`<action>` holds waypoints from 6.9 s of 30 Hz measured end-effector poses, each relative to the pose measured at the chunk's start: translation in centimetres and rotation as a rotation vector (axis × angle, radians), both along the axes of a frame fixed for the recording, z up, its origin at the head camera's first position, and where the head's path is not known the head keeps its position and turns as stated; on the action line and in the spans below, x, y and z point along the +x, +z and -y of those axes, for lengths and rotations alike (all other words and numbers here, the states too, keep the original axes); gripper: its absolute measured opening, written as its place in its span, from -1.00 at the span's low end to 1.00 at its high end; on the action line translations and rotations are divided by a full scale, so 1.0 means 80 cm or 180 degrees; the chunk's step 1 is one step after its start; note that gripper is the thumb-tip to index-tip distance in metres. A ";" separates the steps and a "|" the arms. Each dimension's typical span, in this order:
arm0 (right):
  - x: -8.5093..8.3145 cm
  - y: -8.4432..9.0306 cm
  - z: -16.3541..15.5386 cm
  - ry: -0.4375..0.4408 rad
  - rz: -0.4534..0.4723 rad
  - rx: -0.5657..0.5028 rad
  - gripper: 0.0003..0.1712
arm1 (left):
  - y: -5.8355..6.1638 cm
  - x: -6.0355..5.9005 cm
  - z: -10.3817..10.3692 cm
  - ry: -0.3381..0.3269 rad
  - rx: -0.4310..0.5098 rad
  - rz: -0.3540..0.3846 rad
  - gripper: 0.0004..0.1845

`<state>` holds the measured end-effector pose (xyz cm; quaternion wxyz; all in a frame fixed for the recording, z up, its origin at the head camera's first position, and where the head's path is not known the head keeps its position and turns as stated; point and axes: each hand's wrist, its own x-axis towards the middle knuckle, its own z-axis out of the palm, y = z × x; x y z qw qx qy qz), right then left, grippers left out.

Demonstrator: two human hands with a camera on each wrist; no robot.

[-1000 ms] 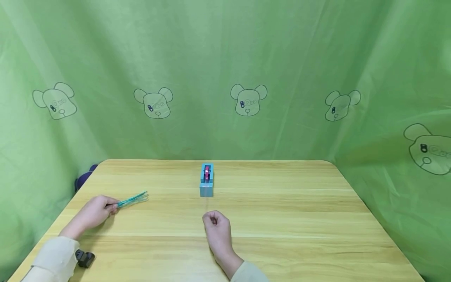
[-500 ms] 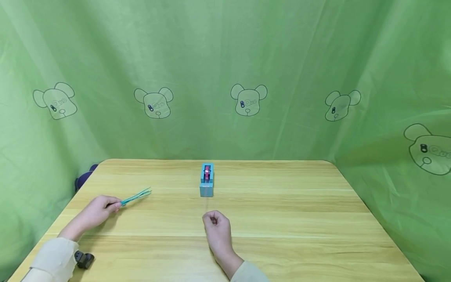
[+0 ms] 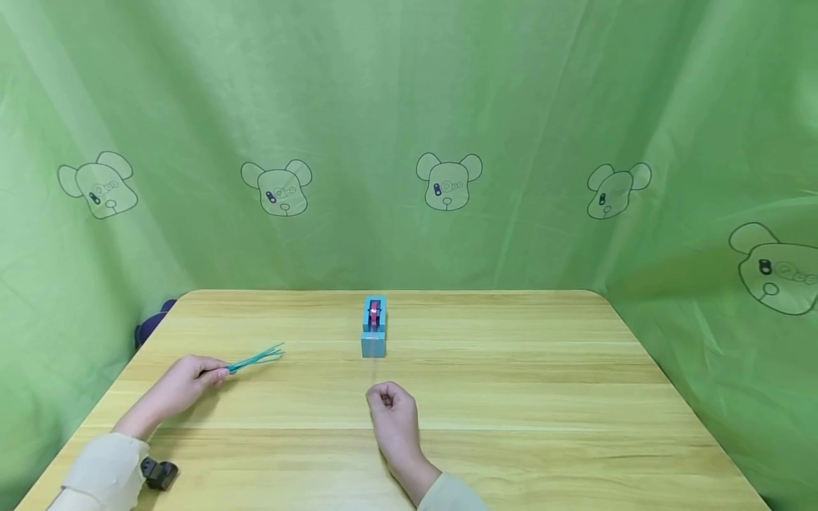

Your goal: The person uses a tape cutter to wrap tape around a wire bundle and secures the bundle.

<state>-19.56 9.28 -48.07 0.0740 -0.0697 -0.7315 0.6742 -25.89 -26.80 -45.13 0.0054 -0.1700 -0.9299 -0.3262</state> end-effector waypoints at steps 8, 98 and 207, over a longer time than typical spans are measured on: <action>-0.002 -0.006 -0.001 0.0024 -0.0020 -0.0013 -0.88 | 0.000 0.000 -0.012 0.0097 0.0012 -0.0098 -0.88; 0.022 0.038 0.004 -0.0089 -0.0156 -0.0086 -0.88 | -0.001 -0.025 -0.197 -0.0504 0.0076 0.0399 -0.73; -0.001 0.001 0.004 -0.0449 -0.0337 0.0010 -0.89 | 0.016 0.000 -0.263 -0.1143 0.0046 -0.0095 -0.77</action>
